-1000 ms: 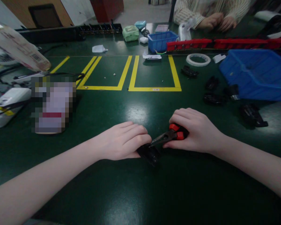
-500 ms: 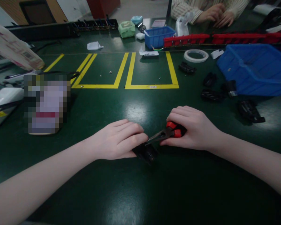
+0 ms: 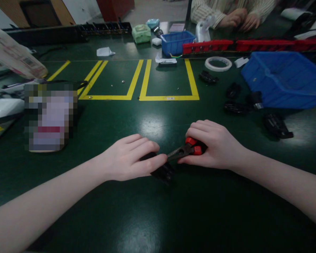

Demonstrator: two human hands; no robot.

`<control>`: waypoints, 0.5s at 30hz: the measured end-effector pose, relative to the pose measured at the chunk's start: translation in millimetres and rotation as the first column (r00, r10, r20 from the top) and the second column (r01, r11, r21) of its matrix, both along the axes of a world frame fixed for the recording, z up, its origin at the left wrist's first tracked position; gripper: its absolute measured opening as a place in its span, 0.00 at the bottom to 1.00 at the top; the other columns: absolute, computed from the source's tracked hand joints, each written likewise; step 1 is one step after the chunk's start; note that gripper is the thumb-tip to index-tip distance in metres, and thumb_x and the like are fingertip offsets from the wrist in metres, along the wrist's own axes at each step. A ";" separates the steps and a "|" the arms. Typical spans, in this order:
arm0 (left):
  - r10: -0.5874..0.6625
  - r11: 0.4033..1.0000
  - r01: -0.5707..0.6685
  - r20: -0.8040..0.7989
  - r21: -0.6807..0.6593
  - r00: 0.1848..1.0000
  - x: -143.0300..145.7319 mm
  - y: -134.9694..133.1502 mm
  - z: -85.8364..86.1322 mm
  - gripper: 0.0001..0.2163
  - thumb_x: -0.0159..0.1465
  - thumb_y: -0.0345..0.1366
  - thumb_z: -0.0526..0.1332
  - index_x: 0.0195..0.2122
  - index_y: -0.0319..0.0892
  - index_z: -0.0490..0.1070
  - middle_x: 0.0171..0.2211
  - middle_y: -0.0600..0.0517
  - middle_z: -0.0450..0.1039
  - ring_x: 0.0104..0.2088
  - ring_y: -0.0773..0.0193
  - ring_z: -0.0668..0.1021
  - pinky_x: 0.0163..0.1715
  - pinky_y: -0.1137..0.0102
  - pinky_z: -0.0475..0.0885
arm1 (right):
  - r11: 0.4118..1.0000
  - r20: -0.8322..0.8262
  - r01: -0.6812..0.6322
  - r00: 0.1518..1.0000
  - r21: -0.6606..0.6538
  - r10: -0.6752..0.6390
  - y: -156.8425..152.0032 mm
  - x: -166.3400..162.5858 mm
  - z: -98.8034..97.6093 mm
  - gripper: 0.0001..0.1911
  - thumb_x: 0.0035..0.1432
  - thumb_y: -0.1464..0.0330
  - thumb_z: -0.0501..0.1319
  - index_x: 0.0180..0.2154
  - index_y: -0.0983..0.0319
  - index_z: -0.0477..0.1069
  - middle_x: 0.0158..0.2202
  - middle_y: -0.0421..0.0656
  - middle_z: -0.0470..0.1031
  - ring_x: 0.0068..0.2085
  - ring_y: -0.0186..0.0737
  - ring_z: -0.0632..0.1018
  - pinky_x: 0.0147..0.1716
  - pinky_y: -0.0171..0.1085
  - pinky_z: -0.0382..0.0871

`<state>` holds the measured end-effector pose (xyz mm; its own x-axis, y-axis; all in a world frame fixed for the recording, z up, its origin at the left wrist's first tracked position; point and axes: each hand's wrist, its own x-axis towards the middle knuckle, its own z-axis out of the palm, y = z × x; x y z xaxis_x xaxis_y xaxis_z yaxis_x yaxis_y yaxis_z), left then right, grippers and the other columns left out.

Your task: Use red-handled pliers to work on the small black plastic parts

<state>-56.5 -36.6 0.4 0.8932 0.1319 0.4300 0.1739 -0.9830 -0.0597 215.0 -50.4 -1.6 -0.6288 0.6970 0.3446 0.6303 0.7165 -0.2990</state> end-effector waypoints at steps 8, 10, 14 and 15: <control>-0.007 0.999 0.009 0.038 -0.053 0.999 -1.4 0.3 -2.4 0.09 0.74 0.34 0.50 0.52 0.42 0.64 0.37 0.48 0.76 0.32 0.63 0.77 0.30 0.69 0.74 | 1.000 -0.053 -0.007 0.999 -0.014 0.006 -2.3 -0.7 2.4 0.23 0.56 0.47 0.63 0.29 0.61 0.66 0.26 0.41 0.71 0.29 0.37 0.70 0.29 0.37 0.61; -0.011 0.998 0.014 0.045 -0.068 0.999 -1.1 0.3 -2.7 0.09 0.74 0.35 0.50 0.52 0.41 0.64 0.38 0.47 0.76 0.33 0.62 0.78 0.32 0.69 0.74 | 1.000 -0.039 -0.007 0.999 0.004 0.007 -2.5 -0.9 2.8 0.23 0.56 0.47 0.63 0.28 0.61 0.66 0.26 0.41 0.70 0.28 0.36 0.70 0.28 0.37 0.61; -0.002 0.994 0.008 0.058 -0.107 0.998 -0.5 1.0 -3.6 0.12 0.76 0.38 0.48 0.51 0.38 0.65 0.39 0.45 0.77 0.37 0.61 0.79 0.35 0.68 0.75 | 0.996 0.005 0.004 1.000 0.093 -0.004 -2.8 -0.7 2.2 0.23 0.58 0.48 0.62 0.27 0.61 0.64 0.25 0.40 0.68 0.26 0.35 0.68 0.27 0.36 0.60; 0.002 0.993 0.006 0.066 -0.121 0.998 -0.4 1.3 -3.9 0.12 0.76 0.39 0.47 0.50 0.38 0.65 0.39 0.45 0.77 0.38 0.61 0.79 0.36 0.68 0.75 | 0.993 0.014 0.011 1.000 0.117 -0.012 -2.8 -0.6 1.9 0.23 0.58 0.48 0.62 0.27 0.61 0.64 0.25 0.40 0.69 0.26 0.35 0.68 0.26 0.36 0.60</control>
<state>-56.9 -35.3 -3.5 0.8635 0.1851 0.4691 0.1719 -0.9825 0.0713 214.4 -53.2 0.3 -0.6268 0.6595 0.4149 0.6424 0.7388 -0.2038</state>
